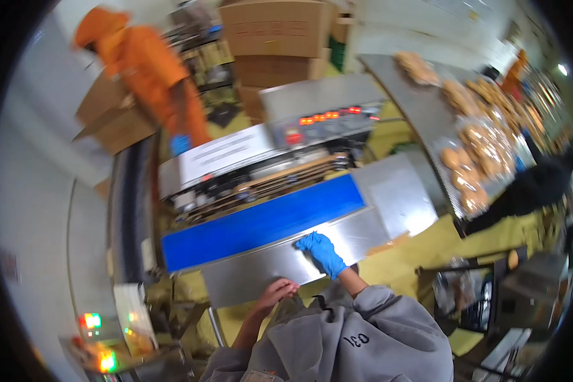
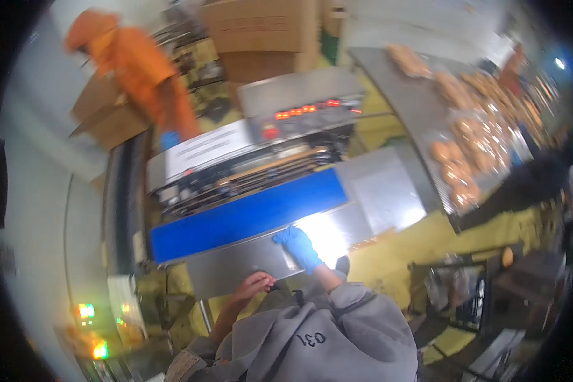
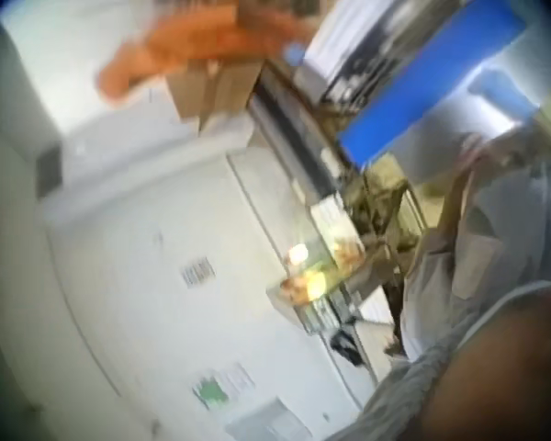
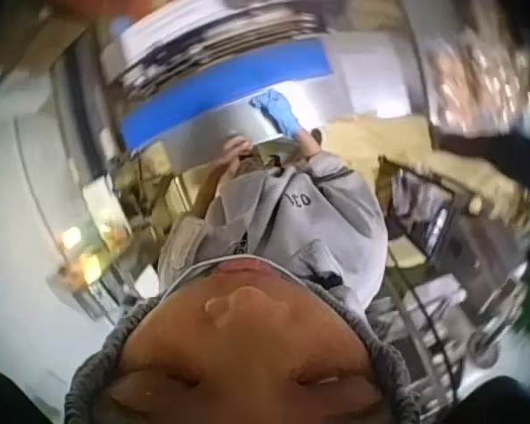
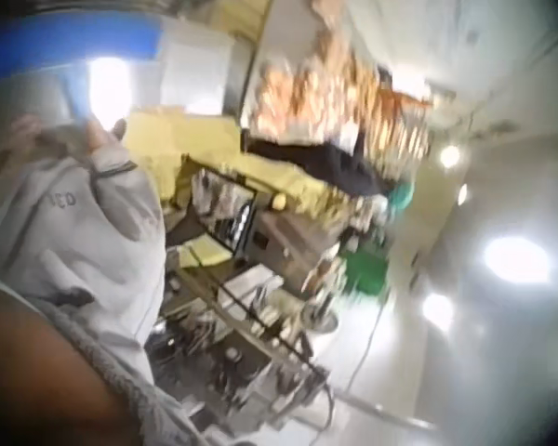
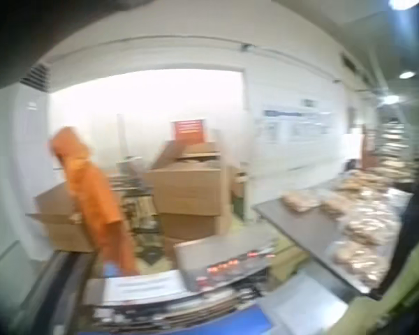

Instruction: The person places buns into clear plastic bags and feeds them onto a conveyor belt sealing machine. The machine seals the package, and the person removes it to place it on a metal table. This process is repeated continuously throughout the clip.

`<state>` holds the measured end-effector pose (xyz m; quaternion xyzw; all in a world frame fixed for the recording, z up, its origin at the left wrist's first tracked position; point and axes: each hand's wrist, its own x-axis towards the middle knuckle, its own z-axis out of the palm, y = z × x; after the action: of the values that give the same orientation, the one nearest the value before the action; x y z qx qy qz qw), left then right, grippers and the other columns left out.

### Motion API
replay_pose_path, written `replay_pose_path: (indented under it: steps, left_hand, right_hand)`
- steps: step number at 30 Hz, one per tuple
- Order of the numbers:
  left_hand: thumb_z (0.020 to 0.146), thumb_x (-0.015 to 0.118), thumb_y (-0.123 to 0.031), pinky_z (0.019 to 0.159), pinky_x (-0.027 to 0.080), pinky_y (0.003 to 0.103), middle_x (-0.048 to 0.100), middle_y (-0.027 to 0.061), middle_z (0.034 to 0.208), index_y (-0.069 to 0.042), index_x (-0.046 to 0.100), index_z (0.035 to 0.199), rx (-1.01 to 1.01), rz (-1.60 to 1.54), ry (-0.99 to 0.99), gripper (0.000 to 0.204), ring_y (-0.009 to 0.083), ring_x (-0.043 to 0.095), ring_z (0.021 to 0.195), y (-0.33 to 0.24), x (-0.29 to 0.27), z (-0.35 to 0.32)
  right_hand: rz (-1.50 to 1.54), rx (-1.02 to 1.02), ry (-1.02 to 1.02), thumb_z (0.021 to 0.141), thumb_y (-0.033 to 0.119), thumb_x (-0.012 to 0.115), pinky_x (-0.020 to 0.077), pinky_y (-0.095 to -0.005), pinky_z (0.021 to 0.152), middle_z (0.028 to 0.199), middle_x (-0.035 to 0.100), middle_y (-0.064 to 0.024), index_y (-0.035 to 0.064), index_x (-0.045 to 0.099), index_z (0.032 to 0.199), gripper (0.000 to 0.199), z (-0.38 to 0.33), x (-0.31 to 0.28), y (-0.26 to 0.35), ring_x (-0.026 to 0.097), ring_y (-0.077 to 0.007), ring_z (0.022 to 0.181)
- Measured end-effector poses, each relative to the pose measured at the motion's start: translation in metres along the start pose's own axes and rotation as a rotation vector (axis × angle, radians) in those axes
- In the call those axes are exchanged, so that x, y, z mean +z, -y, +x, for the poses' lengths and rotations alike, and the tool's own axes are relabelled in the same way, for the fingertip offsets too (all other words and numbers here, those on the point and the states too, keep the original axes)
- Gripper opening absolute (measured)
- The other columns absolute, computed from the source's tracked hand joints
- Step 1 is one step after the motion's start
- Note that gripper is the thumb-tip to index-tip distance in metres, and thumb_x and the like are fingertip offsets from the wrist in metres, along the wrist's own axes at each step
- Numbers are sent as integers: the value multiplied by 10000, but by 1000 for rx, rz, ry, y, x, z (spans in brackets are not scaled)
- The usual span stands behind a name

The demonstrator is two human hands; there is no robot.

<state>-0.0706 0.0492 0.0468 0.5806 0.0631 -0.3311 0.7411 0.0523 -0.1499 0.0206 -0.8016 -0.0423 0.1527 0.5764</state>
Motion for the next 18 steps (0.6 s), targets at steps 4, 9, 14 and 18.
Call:
replay_pose_path:
  steps: [4,9,14,18]
  left_hand:
    - [934,449,-211,815,434,267,619,67,1003,-10,594,1010,108,201,251,259,127,559,912,-63,85,133]
    - [935,446,-229,816,432,276,625,61,977,-18,613,971,96,259,228,272,131,558,916,-104,195,265]
    - [910,512,-317,872,415,300,588,50,1096,-21,565,1101,4,199,219,356,137,527,1019,-111,305,379]
    - [863,581,-398,958,375,327,508,65,1234,-30,474,1224,-124,-208,163,527,171,459,1162,-90,396,471]
  right_hand:
    - [100,119,-470,883,377,536,449,-311,661,699,606,-67,39,617,721,383,-5,-193,-3,572,-201,656]
    - [-633,85,-907,809,317,581,393,-400,892,1021,580,-166,62,598,1033,339,2,-461,-74,517,-324,999]
    - [-1050,216,-922,794,401,585,402,-442,887,1102,525,-224,27,441,1243,602,-4,-575,-122,504,-376,1018]
    - [-934,194,-758,810,443,559,405,-464,837,1053,524,-214,16,468,1172,568,-25,-561,-110,503,-390,960]
